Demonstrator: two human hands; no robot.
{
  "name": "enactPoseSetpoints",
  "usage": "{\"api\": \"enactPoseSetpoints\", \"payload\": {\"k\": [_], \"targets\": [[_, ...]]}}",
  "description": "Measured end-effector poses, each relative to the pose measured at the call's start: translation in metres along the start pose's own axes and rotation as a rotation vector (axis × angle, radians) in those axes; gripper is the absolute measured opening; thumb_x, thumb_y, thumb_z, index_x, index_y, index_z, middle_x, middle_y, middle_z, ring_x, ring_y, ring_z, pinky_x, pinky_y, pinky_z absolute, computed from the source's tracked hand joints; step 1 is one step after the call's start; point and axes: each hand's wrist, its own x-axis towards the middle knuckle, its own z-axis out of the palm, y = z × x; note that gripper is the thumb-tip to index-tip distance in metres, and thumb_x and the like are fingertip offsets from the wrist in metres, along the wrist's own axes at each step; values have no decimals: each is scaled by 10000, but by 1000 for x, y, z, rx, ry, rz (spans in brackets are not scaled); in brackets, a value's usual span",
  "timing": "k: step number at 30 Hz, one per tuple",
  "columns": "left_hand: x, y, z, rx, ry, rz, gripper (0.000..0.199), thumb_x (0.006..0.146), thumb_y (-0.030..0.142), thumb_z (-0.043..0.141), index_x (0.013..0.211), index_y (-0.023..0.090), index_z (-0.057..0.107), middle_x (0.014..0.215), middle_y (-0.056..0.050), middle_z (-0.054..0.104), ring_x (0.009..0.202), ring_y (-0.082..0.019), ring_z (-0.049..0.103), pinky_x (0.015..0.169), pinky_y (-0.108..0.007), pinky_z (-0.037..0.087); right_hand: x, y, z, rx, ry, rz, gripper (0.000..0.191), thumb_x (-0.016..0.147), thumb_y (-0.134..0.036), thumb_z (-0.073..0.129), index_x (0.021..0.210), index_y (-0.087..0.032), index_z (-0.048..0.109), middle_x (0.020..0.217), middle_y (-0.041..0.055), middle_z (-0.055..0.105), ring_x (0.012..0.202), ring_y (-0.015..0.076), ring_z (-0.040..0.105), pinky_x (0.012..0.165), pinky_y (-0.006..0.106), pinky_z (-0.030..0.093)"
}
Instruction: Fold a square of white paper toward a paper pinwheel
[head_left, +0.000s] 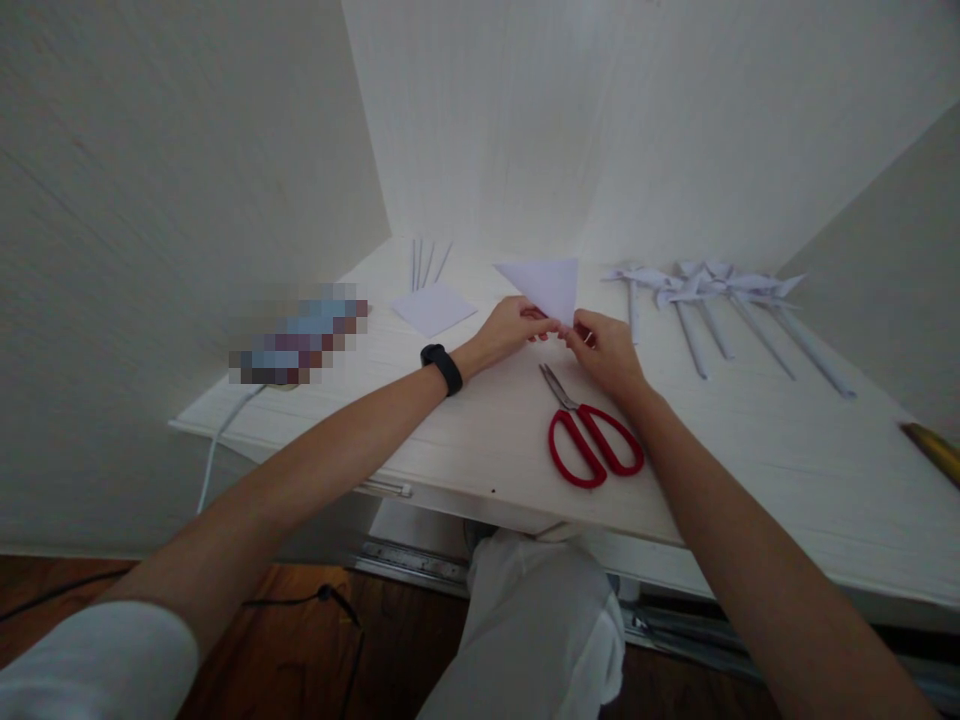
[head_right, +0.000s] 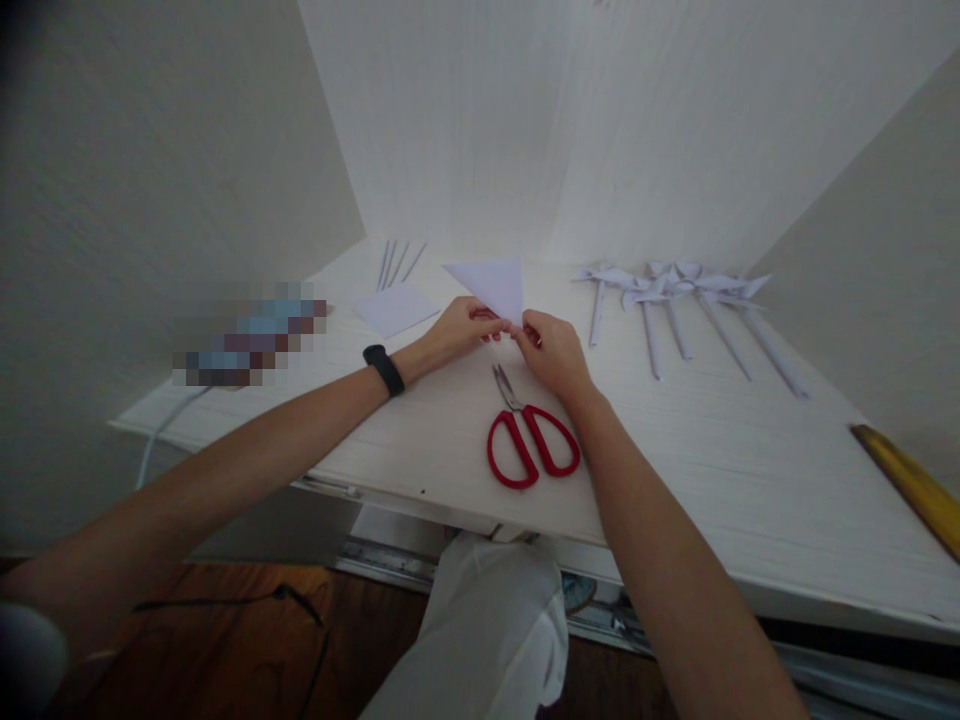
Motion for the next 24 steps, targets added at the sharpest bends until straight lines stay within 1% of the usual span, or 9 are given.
{"api": "enactPoseSetpoints", "payload": {"k": [4,8,11,15,20,24], "targets": [[1,-1,-2,89,41,29,112,744,199,629,705,97,652,618,-18,631,557,-80,552,559,-209,419,1,-1,0,-12,-9,14,252,838,-311,508,617,-193,478,583,17,560,536,137,484,548,255,331],[2,1,-4,119,90,6,115,742,197,627,693,94,644,602,-13,617,545,-77,539,547,-204,406,1,-3,-1,5,-19,33,225,827,-281,505,622,-189,487,573,9,553,531,131,485,551,251,333],[2,2,-5,101,119,-14,115,733,197,637,723,83,651,613,-20,621,545,-77,533,547,-205,407,1,-4,-2,11,-6,31,226,817,-275,505,609,-191,478,558,4,541,525,128,475,546,250,326],[1,5,-4,59,125,-10,108,727,196,647,723,87,649,618,-19,621,547,-79,530,556,-216,409,1,-3,-1,27,5,16,228,816,-279,499,607,-195,467,558,3,542,526,129,470,546,252,323],[1,9,-7,-12,239,-71,80,728,165,647,677,115,612,612,-10,608,560,-80,534,561,-215,408,1,-4,-1,17,12,10,238,820,-278,496,599,-196,461,554,0,540,519,126,466,547,254,319],[2,9,-9,-68,290,-87,82,726,150,639,657,135,597,600,4,595,567,-75,527,584,-214,413,1,-6,-1,19,11,11,240,813,-273,497,589,-198,453,551,1,542,512,125,462,538,255,312]]}}
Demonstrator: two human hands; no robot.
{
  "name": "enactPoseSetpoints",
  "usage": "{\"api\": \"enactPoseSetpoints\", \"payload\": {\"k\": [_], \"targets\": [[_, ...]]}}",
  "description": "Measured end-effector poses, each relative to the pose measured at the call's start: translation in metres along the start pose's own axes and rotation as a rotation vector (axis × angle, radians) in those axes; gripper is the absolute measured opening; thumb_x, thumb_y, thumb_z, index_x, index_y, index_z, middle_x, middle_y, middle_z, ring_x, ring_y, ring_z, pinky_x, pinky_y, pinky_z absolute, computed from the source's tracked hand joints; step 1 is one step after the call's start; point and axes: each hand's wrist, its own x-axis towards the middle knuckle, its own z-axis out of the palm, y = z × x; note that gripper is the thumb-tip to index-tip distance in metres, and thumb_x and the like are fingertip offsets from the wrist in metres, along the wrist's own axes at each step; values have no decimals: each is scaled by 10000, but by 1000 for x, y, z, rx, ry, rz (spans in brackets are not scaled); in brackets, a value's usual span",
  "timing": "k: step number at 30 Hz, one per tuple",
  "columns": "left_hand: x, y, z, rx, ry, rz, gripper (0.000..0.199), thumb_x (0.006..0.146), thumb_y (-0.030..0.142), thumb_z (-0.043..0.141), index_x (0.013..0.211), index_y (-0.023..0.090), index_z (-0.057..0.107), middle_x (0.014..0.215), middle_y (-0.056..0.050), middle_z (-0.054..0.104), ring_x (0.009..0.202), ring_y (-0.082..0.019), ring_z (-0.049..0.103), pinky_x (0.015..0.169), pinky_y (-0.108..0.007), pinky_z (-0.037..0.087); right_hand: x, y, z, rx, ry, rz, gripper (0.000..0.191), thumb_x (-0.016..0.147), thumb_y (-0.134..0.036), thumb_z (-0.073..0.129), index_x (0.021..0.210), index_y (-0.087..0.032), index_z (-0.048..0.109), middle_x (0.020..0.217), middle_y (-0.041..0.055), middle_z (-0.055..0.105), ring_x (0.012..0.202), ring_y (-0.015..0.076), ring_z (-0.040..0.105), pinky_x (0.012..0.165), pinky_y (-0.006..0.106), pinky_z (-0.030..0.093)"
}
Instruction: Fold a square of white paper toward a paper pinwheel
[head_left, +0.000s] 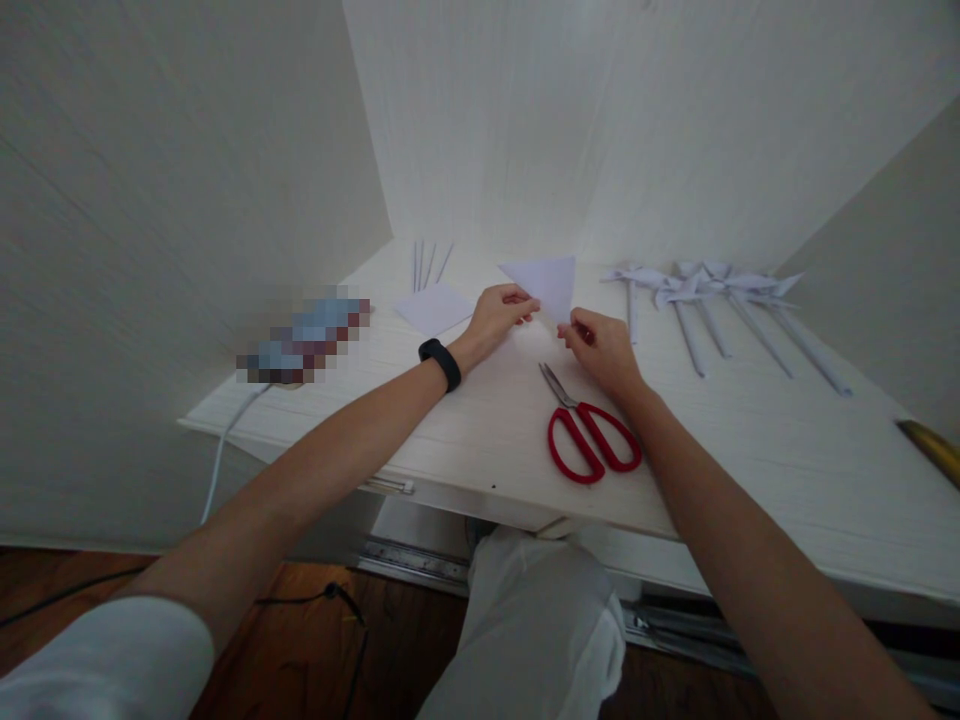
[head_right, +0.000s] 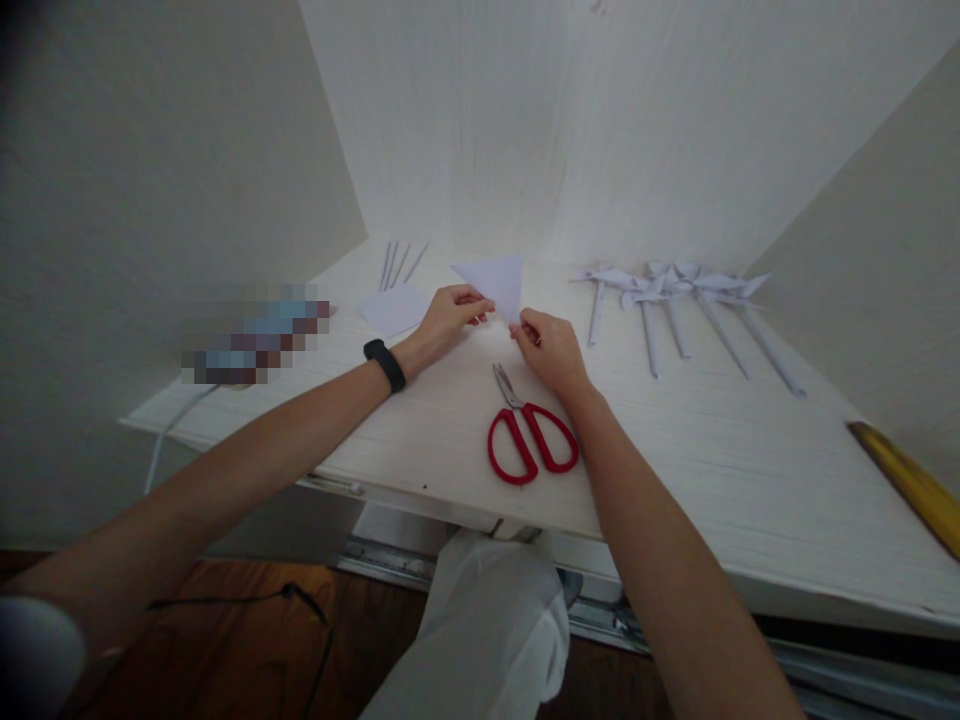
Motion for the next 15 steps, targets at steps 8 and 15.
{"api": "enactPoseSetpoints", "payload": {"k": [8,15], "targets": [[0,-5,0,-127,84,-16,77,754,199,607,712,136,619,735,-25,645,615,-67,524,586,-198,399,-1,3,1,0,9,10,241,825,-282,488,602,-197,457,555,1,542,518,124,464,534,250,312],[-2,-5,4,-134,-192,29,134,743,254,638,736,120,646,750,-39,666,609,-68,532,602,-212,411,-2,1,-2,47,42,46,234,832,-275,482,610,-205,455,532,-15,540,486,116,449,526,249,318]]}}
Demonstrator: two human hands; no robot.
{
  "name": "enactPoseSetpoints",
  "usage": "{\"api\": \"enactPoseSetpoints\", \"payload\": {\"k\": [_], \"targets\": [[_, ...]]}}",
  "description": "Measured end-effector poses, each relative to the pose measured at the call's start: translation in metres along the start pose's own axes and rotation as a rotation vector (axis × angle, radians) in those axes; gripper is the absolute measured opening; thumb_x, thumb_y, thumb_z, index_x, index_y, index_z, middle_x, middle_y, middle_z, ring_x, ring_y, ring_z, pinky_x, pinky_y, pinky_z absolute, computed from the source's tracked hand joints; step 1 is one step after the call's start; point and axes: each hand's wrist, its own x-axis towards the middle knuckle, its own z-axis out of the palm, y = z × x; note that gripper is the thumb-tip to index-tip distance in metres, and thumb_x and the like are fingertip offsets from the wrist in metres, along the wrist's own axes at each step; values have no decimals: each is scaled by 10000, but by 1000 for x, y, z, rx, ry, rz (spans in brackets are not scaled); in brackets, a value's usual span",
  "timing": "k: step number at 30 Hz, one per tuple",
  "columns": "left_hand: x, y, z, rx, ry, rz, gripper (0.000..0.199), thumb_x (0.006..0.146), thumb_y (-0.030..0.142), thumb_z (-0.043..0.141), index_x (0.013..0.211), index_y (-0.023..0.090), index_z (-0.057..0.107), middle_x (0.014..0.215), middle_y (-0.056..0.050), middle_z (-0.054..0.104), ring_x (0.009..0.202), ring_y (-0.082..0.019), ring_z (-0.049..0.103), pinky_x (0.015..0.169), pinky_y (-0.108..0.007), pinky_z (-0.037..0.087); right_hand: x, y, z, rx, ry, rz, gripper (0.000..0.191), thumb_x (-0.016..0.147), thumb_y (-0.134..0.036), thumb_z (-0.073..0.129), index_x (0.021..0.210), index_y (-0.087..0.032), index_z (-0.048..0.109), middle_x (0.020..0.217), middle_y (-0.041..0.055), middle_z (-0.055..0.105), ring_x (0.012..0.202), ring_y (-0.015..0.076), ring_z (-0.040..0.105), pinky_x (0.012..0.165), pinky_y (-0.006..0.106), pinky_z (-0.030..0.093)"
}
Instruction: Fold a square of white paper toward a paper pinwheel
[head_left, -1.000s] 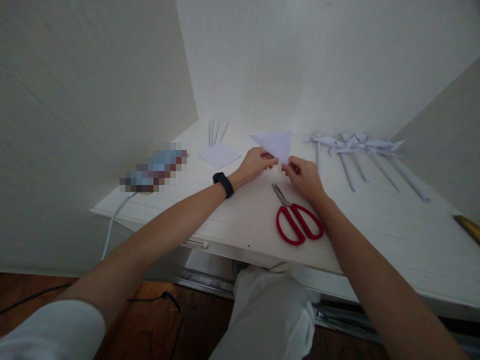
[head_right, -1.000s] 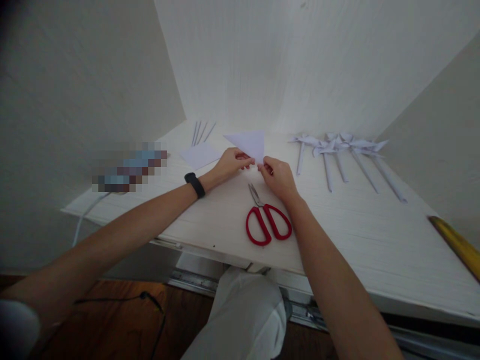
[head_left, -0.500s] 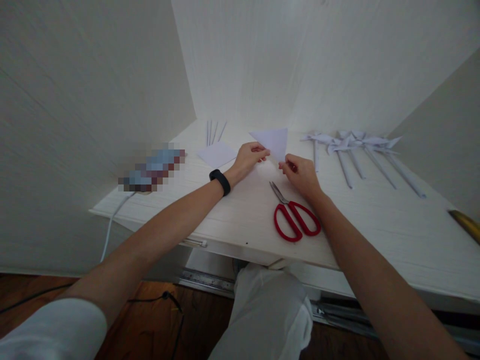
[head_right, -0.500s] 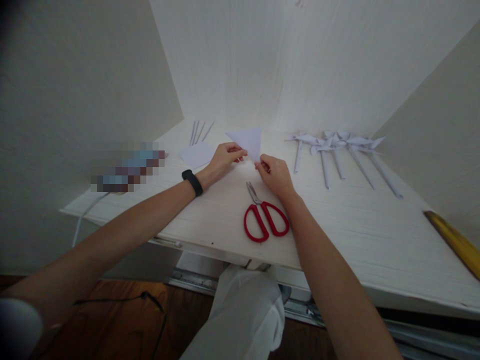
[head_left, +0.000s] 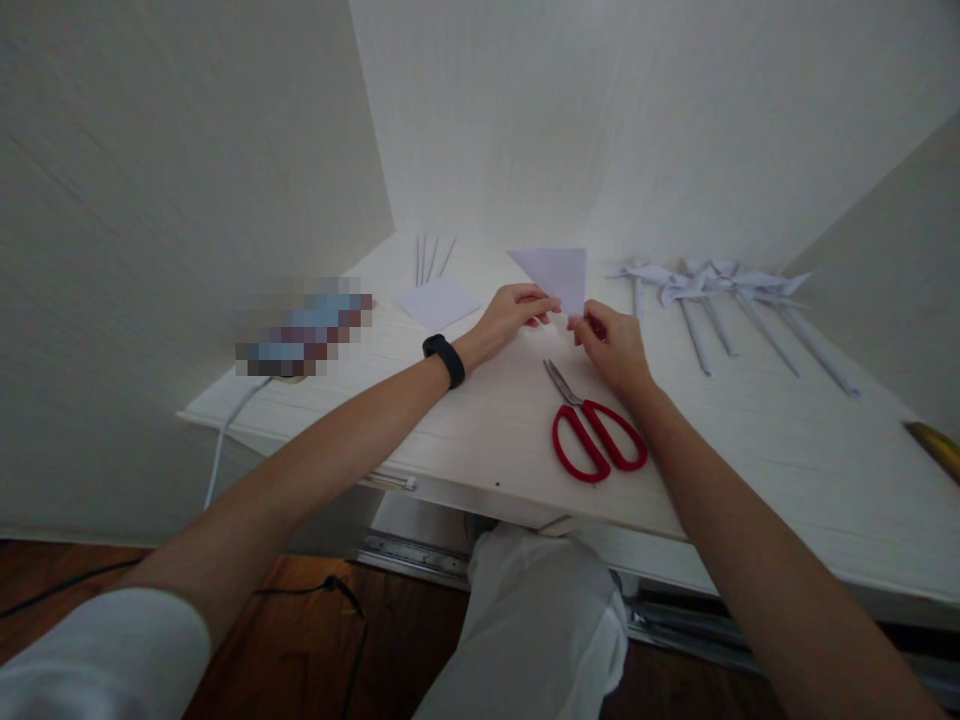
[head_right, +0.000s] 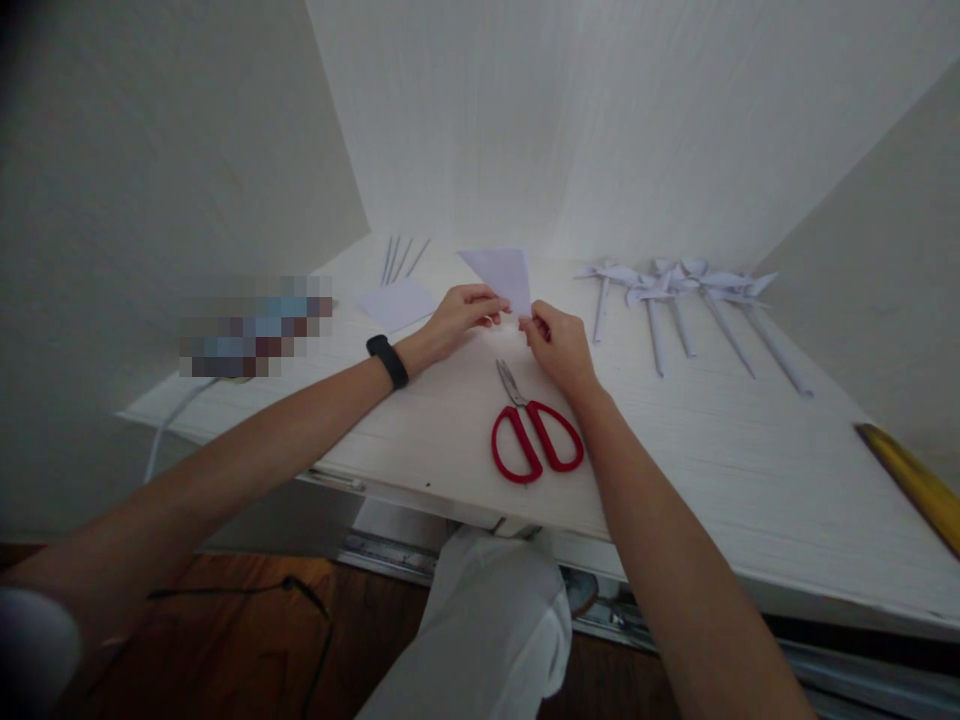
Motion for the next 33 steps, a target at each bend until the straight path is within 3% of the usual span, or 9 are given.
{"api": "enactPoseSetpoints", "payload": {"k": [12,33], "targets": [[-2,2,3,136,-149,34,89,734,181,621,713,99,649,631,-16,620,565,-72,522,555,-213,391,-2,-2,-2,9,-35,-20,276,877,-297,414,635,-195,498,562,4,548,505,128,474,535,252,324],[-1,3,3,86,-80,45,68,699,147,658,718,90,626,614,5,604,527,-62,516,524,-202,394,0,-4,-2,-6,-63,-34,302,878,-285,395,599,-196,466,562,3,547,517,122,469,573,257,329]]}}
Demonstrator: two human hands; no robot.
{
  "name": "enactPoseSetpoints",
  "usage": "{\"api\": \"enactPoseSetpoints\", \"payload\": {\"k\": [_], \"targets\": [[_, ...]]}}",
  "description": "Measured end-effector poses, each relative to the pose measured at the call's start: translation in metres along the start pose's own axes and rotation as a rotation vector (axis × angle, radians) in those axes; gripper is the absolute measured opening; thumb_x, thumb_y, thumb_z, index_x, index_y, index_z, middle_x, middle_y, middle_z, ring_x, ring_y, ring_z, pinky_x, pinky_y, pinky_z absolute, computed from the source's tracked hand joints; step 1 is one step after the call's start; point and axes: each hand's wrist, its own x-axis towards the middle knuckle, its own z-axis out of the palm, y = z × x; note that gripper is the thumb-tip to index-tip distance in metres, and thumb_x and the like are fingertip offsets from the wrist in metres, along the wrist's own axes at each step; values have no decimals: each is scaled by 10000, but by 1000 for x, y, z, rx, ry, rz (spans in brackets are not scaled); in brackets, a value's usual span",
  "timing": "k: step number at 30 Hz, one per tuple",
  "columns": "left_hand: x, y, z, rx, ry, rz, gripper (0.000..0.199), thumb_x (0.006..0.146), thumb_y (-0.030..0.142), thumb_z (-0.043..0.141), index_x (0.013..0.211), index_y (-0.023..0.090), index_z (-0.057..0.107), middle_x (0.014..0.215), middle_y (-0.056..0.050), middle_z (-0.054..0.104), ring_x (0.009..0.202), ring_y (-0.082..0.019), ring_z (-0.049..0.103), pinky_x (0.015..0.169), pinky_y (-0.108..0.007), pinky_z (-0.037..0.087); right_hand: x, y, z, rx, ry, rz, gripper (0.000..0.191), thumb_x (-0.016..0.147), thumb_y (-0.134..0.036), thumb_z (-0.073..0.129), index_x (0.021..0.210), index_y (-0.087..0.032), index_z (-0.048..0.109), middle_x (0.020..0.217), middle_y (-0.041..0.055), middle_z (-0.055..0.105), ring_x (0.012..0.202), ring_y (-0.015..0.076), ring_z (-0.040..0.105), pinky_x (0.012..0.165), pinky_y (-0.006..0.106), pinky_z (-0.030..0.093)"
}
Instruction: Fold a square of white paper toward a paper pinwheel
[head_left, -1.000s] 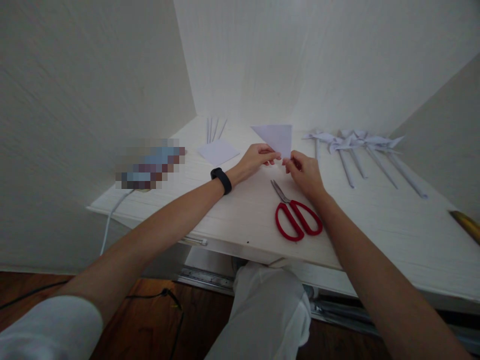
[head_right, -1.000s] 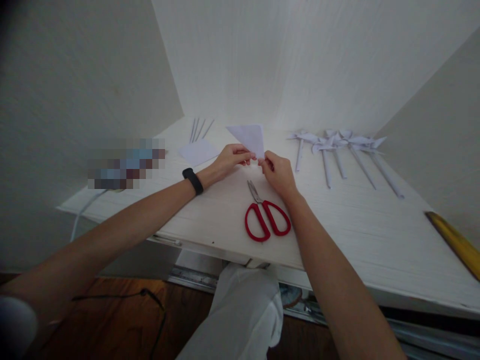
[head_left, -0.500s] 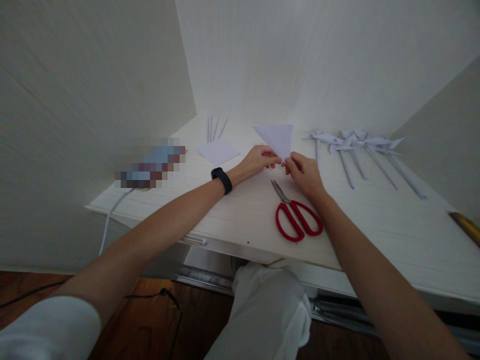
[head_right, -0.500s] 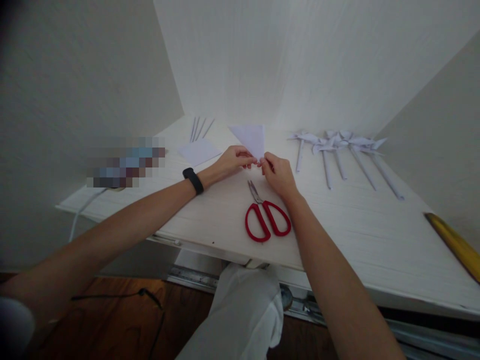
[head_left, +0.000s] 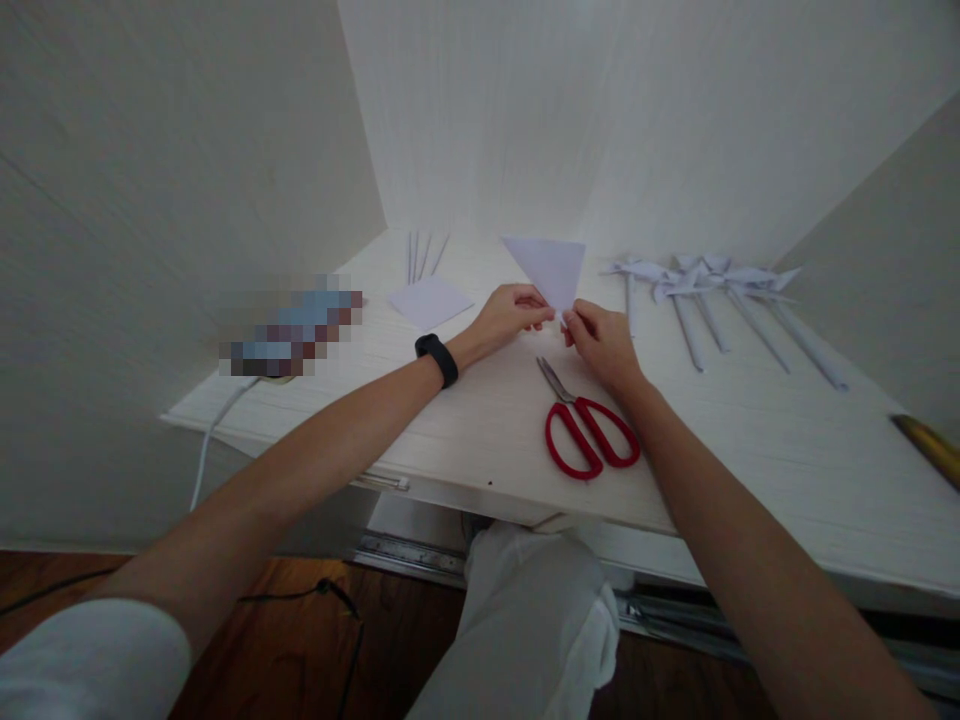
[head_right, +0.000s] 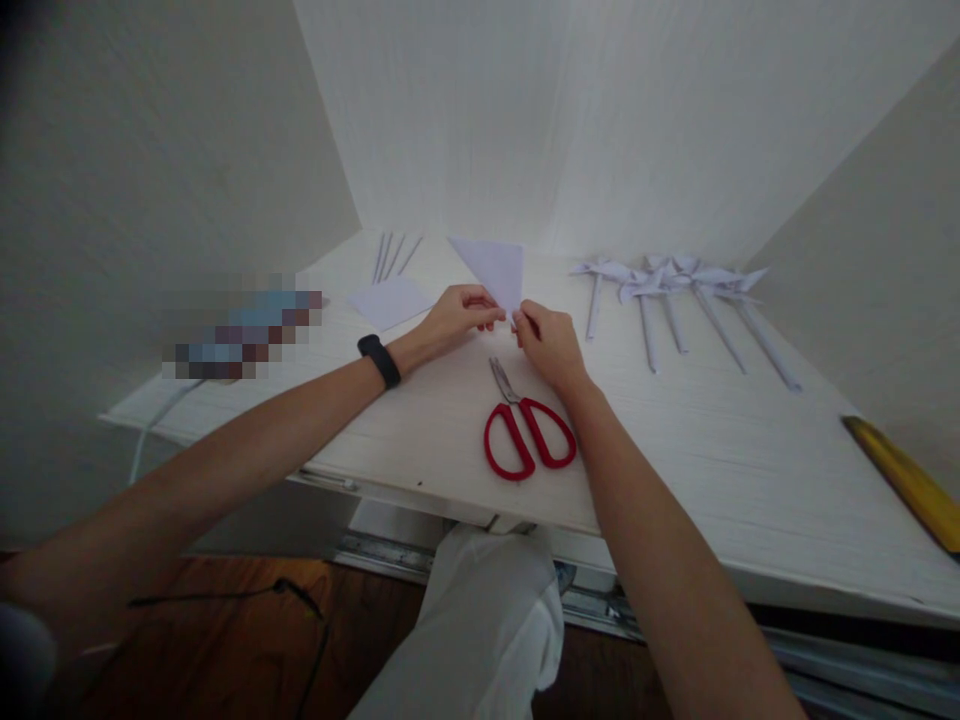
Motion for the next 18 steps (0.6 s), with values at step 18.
{"api": "enactPoseSetpoints", "payload": {"k": [18], "targets": [[2,-3,-4,-17,91,10,57,716,150,635,680,109,618,563,24,570,504,-47,500,503,-180,378,0,-1,-1,-52,-2,11,304,858,-254,401,560,-199,434,530,-5,516,502,117,442,574,263,300]]}}
